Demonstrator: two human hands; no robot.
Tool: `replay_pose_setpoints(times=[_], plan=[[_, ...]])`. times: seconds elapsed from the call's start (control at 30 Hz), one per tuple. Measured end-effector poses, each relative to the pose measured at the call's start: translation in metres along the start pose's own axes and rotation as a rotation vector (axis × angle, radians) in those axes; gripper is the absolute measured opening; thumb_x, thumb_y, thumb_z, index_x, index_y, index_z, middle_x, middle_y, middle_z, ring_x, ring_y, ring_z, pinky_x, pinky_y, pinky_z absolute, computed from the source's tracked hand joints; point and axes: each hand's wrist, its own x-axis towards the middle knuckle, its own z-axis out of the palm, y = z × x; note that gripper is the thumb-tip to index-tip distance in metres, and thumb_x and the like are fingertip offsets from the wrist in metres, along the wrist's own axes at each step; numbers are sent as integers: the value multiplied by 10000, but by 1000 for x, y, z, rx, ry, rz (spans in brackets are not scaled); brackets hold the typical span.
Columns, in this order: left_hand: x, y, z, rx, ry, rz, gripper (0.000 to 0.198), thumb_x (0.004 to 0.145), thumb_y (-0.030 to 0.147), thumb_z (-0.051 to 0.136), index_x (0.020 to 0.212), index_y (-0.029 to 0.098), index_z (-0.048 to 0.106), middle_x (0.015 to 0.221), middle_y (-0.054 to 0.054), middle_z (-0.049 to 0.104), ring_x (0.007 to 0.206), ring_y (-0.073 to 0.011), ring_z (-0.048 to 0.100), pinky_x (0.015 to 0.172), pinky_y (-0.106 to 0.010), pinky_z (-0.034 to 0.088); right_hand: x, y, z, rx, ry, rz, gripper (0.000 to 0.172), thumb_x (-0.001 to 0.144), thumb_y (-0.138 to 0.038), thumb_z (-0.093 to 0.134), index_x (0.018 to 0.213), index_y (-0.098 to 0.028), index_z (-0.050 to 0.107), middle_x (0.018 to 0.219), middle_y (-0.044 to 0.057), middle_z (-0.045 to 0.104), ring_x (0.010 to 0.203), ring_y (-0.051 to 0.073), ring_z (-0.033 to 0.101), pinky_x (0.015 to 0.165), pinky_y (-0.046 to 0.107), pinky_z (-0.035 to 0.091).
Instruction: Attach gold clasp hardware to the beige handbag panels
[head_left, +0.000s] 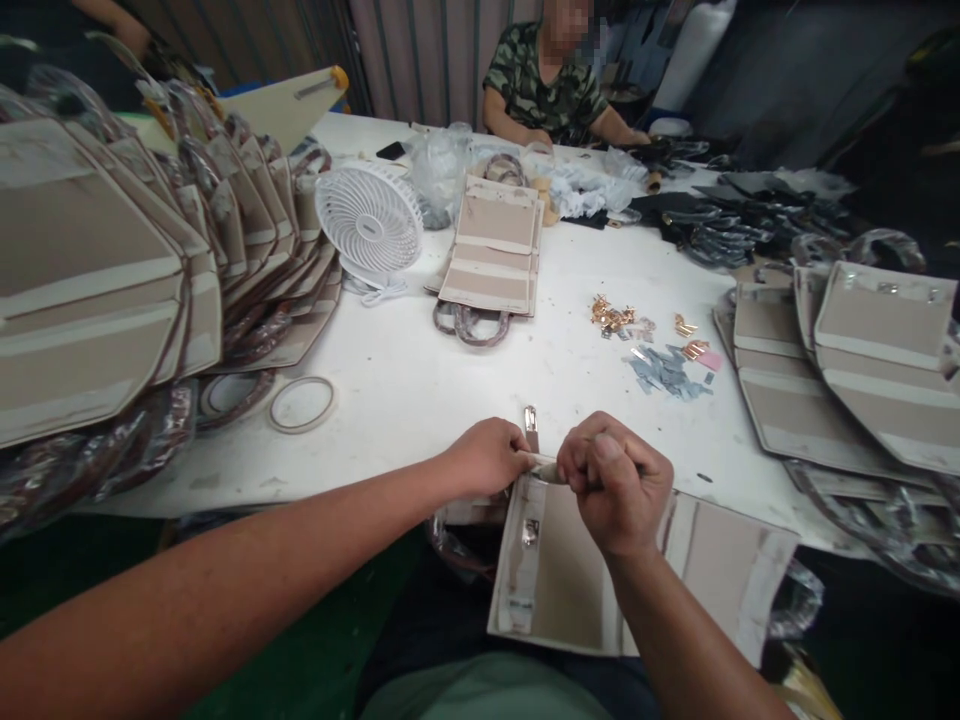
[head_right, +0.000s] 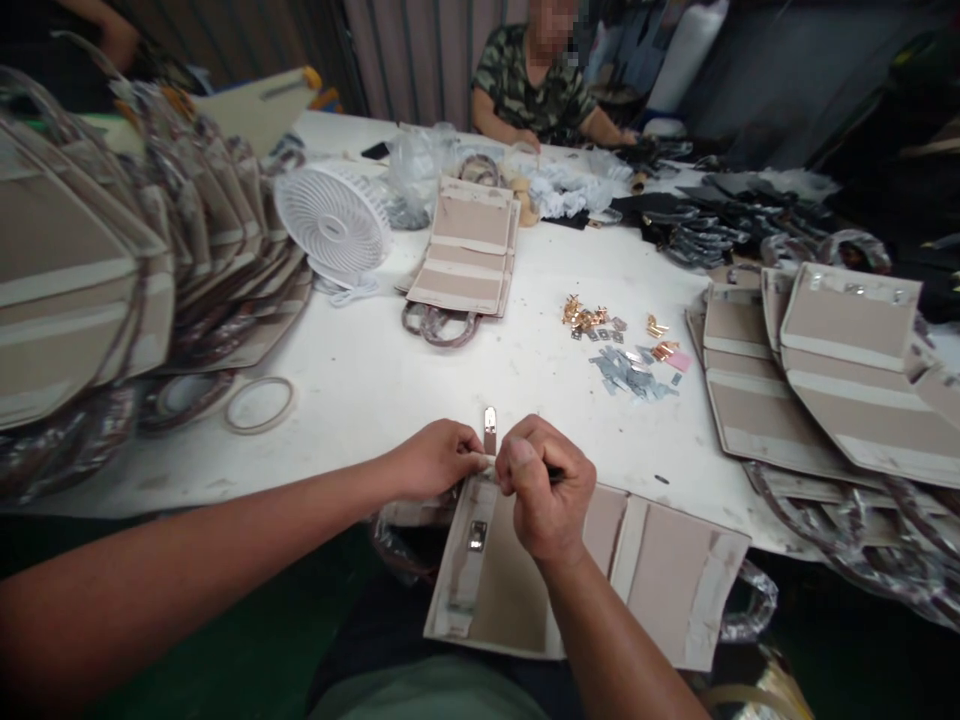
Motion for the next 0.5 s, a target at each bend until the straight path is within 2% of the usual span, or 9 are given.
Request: replay_pose_setpoints(times=[0.1,0.23,0.33,0.5], plan=[[10,0,0,-59,-49,-102,189,840,309,658,736,168,729,526,17,612,448,-140,543,472,-257,425,9,1,-2,-17,-14,6,475,1006,-301,639,568,-201,486,614,-10,511,509,123,484,491,286,380],[15,-3,0,-112,-34,-160,153,808,310,687,764,172,735,532,22,615,445,-135,545,434,-238,400,23,-8,-5,54,13,46,459,1001,-260,631,571,-202,482,603,-20,494,467,109,467,448,274,369],[15,-8,3,-136,-12,-143,146,788,313,708,758,173,734,578,17,646,490,-130,570,455,-232,394,29,-13,-4,119,41,48,422,1000,-255,612,593,-206,509,601,-24,495,433,108,452,416,278,357],[16,-16,6,-106,28,-23,183,784,336,710,688,180,716,575,23,644,542,-126,581,503,-239,375,28,-5,0,27,-60,138,484,993,-258,629,544,-210,455,562,-24,483,466,114,476,454,281,365]])
